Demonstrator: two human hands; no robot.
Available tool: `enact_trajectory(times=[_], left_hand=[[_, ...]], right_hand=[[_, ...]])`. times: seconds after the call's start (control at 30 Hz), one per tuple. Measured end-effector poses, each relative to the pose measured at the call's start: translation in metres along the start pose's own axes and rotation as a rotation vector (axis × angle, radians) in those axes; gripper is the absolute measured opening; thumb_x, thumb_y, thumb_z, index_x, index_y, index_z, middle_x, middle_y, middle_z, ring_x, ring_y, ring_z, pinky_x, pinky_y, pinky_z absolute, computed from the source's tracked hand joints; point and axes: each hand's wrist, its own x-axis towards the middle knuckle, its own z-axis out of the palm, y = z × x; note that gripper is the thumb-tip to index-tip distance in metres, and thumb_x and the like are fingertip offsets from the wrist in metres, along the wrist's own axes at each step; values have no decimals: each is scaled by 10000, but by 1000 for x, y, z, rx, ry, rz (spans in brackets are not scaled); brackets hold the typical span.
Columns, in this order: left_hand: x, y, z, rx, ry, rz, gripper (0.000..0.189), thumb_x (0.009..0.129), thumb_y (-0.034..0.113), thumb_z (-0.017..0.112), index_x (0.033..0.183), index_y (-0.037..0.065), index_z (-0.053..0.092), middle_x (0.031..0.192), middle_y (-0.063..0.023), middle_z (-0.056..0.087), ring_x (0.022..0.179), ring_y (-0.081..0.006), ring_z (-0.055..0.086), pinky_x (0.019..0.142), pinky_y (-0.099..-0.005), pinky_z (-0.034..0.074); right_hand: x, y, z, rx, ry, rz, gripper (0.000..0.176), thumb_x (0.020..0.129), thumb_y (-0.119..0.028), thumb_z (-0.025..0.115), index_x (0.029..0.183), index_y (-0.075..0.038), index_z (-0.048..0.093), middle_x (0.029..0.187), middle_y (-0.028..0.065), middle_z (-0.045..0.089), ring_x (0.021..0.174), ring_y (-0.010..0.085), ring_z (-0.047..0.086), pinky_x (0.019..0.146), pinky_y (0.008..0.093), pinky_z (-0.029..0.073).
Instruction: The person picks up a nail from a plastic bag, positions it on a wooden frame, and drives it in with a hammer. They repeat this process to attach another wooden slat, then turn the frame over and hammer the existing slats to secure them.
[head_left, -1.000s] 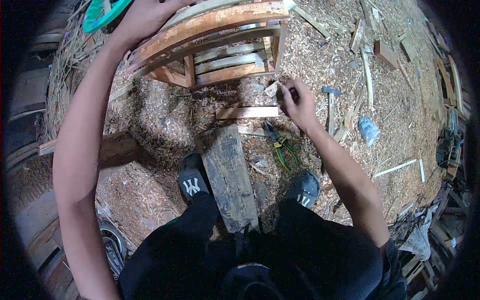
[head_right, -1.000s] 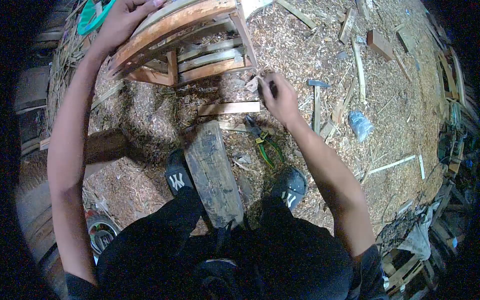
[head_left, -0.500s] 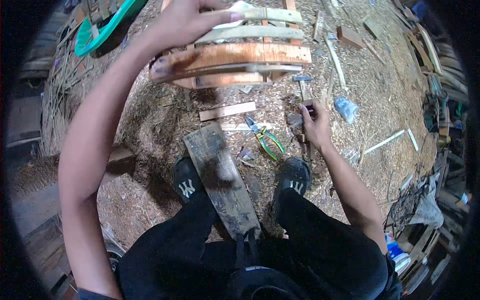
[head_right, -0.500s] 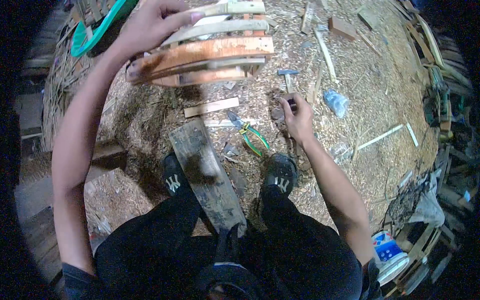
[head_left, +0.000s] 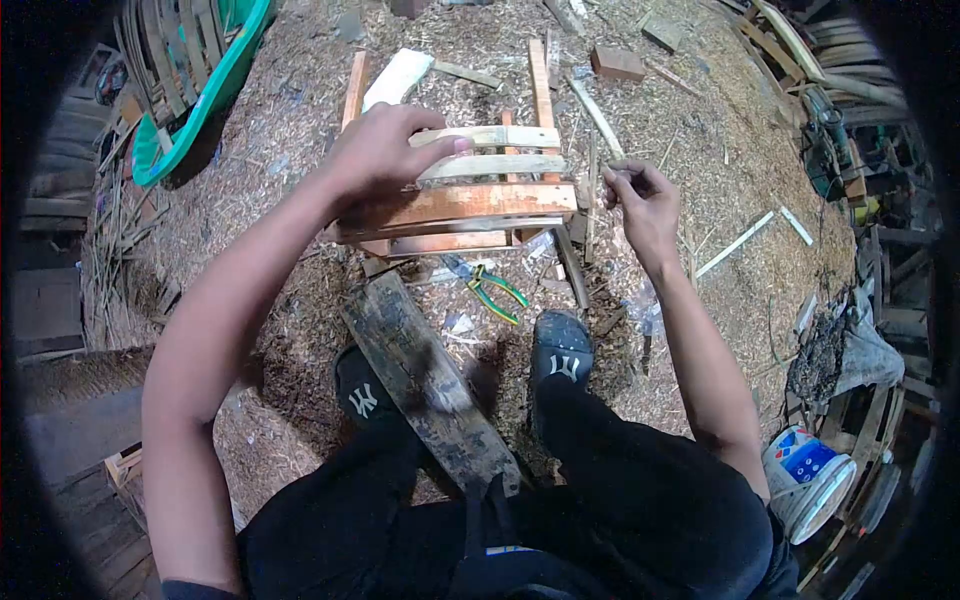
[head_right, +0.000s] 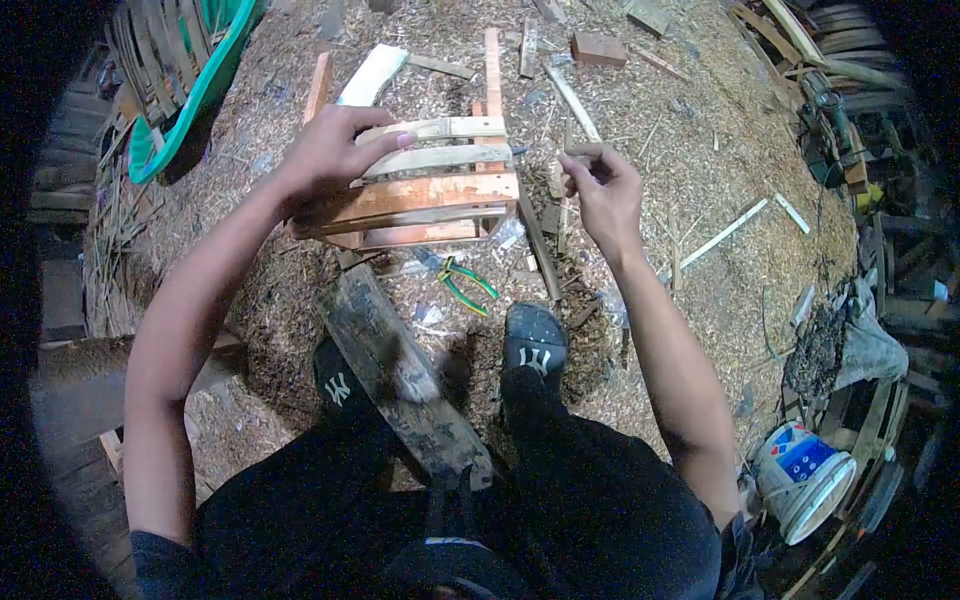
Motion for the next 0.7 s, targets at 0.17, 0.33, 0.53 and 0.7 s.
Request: enact_trajectory(times=[0.17,0.33,0.53,0.7], left_hand=[[10,8,-8,14,-79,-37,549,904,582,633,1007,54,742,966,-234,716,943,-392,688,845,-473,521],[12,12,-8,-15,-131,-78,495,937,533,628,917,44,706,867,-224,701,870,-397,683,799,-481,515],[12,16,-12,-34,-161,-62,464,964,488,629,858,40,685,760,-196,670,735,-380,655,691,-481,495],[12,13,-8,-21,-143,-54,414,986,390,649,823,10,630,627,-92,564,584,-186,509,567,-371,426]], right_hand=[[16,-35,11,16,-44,37,208,929,-72,717,1106,37,728,960,104,745,778,130,698,717,229,545],[24,-60,23,238,-55,23,227,948,-52,685,1142,63,713,982,147,738,851,176,723,838,269,590],[36,-61,26,47,-152,-266,175,942,-40,681,1100,-20,754,980,109,750,880,161,718,798,288,590],[34,-71,35,-75,-172,-249,135,923,-53,710,1041,-36,773,957,103,758,879,142,716,787,284,584]])
